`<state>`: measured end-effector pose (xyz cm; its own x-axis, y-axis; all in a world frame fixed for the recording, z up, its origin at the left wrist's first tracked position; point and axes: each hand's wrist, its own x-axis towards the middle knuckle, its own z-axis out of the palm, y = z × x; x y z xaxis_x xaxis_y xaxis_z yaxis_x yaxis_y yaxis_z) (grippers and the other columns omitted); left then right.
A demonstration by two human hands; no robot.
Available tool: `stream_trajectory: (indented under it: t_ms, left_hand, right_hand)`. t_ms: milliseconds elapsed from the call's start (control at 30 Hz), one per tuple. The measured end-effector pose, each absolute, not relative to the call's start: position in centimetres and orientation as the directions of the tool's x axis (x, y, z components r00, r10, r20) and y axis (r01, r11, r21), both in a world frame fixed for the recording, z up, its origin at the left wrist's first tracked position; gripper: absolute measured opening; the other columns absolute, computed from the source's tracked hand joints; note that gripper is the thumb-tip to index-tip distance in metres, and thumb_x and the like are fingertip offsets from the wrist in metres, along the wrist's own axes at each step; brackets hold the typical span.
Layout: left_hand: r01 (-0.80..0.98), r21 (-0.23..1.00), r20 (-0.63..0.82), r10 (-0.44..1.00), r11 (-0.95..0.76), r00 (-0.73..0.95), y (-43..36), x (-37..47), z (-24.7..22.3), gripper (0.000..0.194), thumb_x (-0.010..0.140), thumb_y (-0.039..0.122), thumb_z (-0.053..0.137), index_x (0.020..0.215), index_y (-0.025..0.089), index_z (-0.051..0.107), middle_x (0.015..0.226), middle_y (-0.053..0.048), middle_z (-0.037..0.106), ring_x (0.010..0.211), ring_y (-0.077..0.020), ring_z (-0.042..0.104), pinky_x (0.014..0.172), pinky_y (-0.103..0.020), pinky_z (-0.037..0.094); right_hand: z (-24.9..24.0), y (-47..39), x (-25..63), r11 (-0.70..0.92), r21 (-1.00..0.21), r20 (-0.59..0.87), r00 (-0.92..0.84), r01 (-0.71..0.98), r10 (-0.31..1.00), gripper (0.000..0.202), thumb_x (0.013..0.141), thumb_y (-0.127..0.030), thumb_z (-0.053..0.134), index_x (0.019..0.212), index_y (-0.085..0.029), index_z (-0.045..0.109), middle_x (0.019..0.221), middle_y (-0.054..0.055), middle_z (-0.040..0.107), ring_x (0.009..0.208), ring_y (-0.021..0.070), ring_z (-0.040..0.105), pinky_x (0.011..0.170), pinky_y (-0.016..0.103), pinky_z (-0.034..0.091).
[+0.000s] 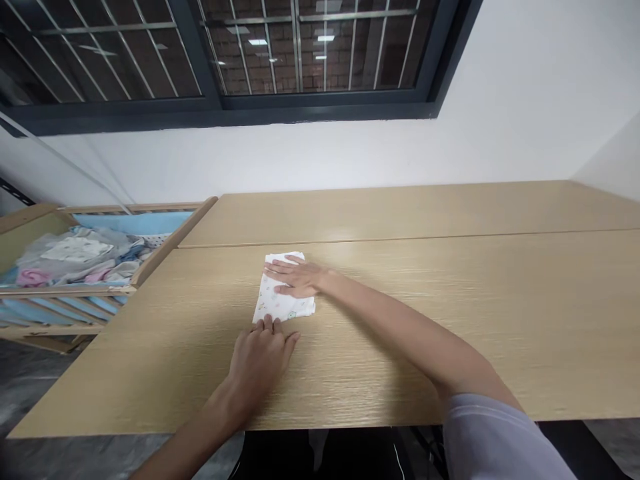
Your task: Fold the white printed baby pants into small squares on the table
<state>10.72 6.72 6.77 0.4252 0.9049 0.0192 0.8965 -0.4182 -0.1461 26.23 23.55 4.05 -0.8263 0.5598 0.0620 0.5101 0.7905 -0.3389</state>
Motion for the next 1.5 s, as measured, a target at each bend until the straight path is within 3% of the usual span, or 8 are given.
stream_trajectory:
  t_ms: [233,367,433,533,733,867,1067,1500]
  left_hand:
    - [0.900,-0.092,-0.014,0.904,-0.426,0.426,6.9,10.3,7.4,0.048,0.101,0.036,0.047,0.122,-0.001,0.069,0.120,-0.033,0.068,0.102,-0.0417,0.071,0.075,-0.048,0.059]
    - [0.834,0.004,-0.060,0.832,-0.552,0.551,7.8,8.2,9.0,0.036,0.102,0.028,0.044,0.093,0.014,0.076,0.097,-0.015,0.076,0.086,-0.0311,0.072,0.078,-0.046,0.057]
    - [0.781,0.010,-0.022,0.781,-0.624,0.624,8.8,6.4,9.2,0.029,0.099,0.019,0.047,0.086,0.016,0.072,0.097,-0.012,0.074,0.091,-0.0291,0.070,0.087,-0.047,0.054]
    - [0.751,-0.010,0.072,0.749,-0.660,0.659,10.6,3.8,8.2,0.019,0.094,0.010,0.051,0.102,0.014,0.068,0.114,-0.013,0.070,0.108,-0.0301,0.065,0.096,-0.047,0.050]
    - [0.704,0.056,0.132,0.704,-0.708,0.698,11.8,2.2,6.2,0.023,0.096,0.008,0.044,0.100,0.018,0.064,0.105,-0.009,0.071,0.098,-0.0250,0.066,0.090,-0.041,0.050]
    - [0.763,0.172,0.089,0.781,-0.624,0.618,11.1,3.2,8.9,0.019,0.097,0.020,0.043,0.090,0.021,0.061,0.093,-0.005,0.071,0.088,-0.0238,0.066,0.083,-0.038,0.049]
    - [0.890,0.103,0.068,0.896,-0.444,0.439,14.7,5.5,13.4,0.025,0.096,0.021,0.037,0.102,0.019,0.062,0.097,-0.009,0.072,0.083,-0.0251,0.067,0.074,-0.035,0.048]
    - [0.930,-0.001,0.218,0.908,-0.367,0.358,20.8,7.4,7.5,0.037,0.096,0.011,0.031,0.116,0.006,0.063,0.111,-0.024,0.070,0.110,-0.0324,0.064,0.095,-0.043,0.049]
  right_hand:
    - [3.7,25.7,26.9,0.783,-0.303,0.109,-0.797,0.543,0.595,0.062,0.104,-0.048,0.037,0.160,-0.023,0.026,0.166,0.003,0.020,0.155,0.0228,0.017,0.127,0.047,0.007]
    - [5.5,22.7,27.4,0.772,-0.285,0.187,-0.757,0.569,0.626,0.066,0.103,-0.054,0.038,0.159,-0.020,0.031,0.166,0.009,0.024,0.154,0.0280,0.019,0.125,0.050,0.011]
    - [6.8,20.3,28.2,0.770,-0.265,0.236,-0.735,0.581,0.636,0.067,0.098,-0.060,0.045,0.153,-0.022,0.043,0.162,0.012,0.034,0.148,0.0329,0.031,0.121,0.055,0.020]
    - [7.6,16.5,29.5,0.757,-0.250,0.216,-0.727,0.604,0.651,0.062,0.090,-0.063,0.059,0.134,-0.020,0.061,0.137,0.015,0.058,0.119,0.0328,0.055,0.105,0.056,0.038]
    - [6.1,11.3,30.0,0.733,-0.190,0.253,-0.688,0.654,0.680,0.030,0.104,-0.029,0.044,0.120,-0.016,0.066,0.113,0.012,0.068,0.105,0.0255,0.061,0.100,0.049,0.042]
    - [7.4,9.9,29.5,0.653,-0.332,0.239,-0.609,0.681,0.756,0.028,0.103,-0.023,0.040,0.109,-0.017,0.067,0.104,0.010,0.071,0.095,0.0238,0.064,0.093,0.045,0.047]
    - [9.2,14.8,29.1,0.444,-0.589,0.221,-0.394,0.675,0.892,0.024,0.101,-0.028,0.041,0.103,-0.020,0.063,0.101,0.009,0.070,0.089,0.0238,0.065,0.078,0.037,0.050]
    - [2.9,21.3,27.3,0.304,-0.556,0.463,-0.016,0.773,0.886,0.033,0.101,-0.032,0.041,0.123,-0.013,0.057,0.120,0.019,0.062,0.115,0.0296,0.056,0.101,0.044,0.044]
